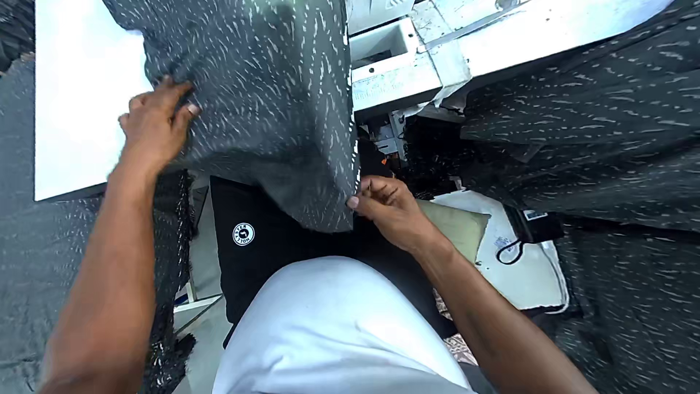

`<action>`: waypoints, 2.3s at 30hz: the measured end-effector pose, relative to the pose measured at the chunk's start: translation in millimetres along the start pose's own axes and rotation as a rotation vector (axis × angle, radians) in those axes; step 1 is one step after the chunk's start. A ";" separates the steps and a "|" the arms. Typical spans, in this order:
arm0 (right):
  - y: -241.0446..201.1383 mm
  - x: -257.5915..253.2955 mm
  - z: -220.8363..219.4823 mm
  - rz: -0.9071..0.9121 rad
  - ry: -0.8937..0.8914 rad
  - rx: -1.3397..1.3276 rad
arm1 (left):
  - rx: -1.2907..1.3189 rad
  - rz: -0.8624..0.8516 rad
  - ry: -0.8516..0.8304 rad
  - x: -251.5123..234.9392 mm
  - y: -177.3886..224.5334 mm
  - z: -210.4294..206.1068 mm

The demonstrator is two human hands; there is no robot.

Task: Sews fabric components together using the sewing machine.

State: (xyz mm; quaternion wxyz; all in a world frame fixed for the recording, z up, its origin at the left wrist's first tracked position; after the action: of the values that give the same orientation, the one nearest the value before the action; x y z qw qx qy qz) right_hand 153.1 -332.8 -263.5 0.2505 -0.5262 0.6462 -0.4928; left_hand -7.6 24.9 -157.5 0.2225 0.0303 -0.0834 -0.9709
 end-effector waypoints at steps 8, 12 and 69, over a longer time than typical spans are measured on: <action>5.1 23.2 -11.3 -0.107 -0.030 -0.299 | 0.255 -0.629 0.258 86.3 176.6 -30.9; -0.4 26.5 -13.6 -0.136 -0.066 -0.308 | 0.236 -0.791 0.265 102.5 205.6 -68.9; -24.4 31.2 -22.3 -0.006 -0.072 -0.123 | 0.737 -0.679 0.123 99.7 207.2 -28.8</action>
State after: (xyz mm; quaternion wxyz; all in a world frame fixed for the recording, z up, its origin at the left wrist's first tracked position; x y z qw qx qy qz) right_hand 134.8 -352.4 -226.8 0.2394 -0.5601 0.6642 -0.4335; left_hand -6.0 -206.8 -151.6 -0.1267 0.1895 -0.3929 -0.8909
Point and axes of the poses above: each hand's wrist, its own x-axis away from the middle knuckle, its own z-axis out of the back of the hand, y = z × x, the point moved 3 cm from there along -x, towards the middle knuckle, and after that the axes turned 13 degrees about -z, right-handed, at the moved point
